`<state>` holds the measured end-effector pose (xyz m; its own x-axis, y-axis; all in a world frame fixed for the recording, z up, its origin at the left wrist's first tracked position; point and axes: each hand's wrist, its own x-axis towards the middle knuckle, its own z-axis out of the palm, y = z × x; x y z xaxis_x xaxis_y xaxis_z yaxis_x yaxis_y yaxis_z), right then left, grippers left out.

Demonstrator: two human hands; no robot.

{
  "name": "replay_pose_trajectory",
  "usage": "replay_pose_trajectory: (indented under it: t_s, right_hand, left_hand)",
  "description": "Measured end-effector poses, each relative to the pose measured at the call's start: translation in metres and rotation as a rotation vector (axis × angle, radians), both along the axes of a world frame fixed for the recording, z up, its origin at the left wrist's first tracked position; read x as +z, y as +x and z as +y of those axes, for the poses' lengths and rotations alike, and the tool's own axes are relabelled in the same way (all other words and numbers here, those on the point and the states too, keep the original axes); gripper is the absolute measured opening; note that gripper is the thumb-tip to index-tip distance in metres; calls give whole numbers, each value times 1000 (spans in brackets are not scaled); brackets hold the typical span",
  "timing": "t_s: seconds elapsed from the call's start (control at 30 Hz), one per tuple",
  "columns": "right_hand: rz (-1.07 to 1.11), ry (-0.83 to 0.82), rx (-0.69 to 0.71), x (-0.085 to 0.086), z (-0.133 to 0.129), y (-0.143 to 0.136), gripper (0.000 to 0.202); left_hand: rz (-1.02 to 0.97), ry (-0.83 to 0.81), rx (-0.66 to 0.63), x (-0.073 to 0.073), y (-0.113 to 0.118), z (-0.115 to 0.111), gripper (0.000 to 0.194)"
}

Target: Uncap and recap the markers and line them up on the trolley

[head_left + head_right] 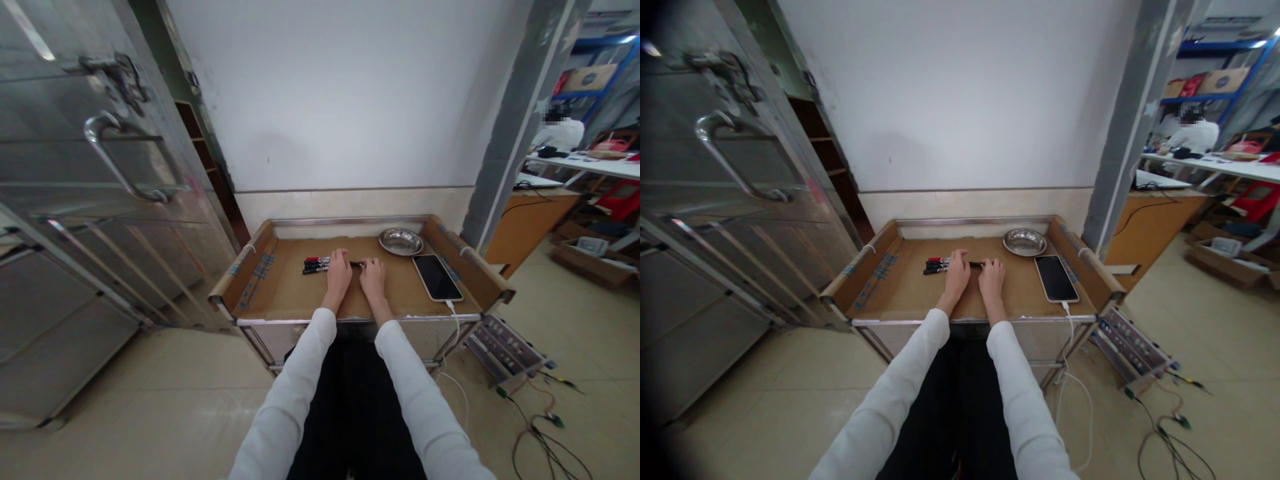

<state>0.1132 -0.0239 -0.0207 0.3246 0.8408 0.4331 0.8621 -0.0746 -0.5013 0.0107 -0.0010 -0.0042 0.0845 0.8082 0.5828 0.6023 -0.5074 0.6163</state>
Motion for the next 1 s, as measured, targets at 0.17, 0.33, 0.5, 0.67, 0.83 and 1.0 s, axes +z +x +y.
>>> replay_pose_trajectory:
  t_s: [0.17, 0.33, 0.5, 0.67, 0.83, 1.0]
  right_hand:
    - [144, 163, 15, -8, 8, 5, 25]
    - [253, 258, 223, -16, 14, 6, 24]
    - [261, 250, 336, -20, 17, 4, 23]
    - [108, 179, 317, -21, 16, 4, 25]
    - [23, 101, 176, -17, 12, 5, 24]
    - [-21, 31, 156, -13, 9, 5, 20]
  left_hand:
    - [-79, 3, 10, -10, -3, -2, 42]
    - [-40, 27, -181, -16, -3, 0, 50]
    - [-111, 103, -197, -10, -5, -1, 41]
    - [-218, 136, -129, -4, -7, -4, 31]
    - [-296, 166, 23, 3, -11, -9, 22]
    - [-323, 119, 115, 8, -15, -13, 19]
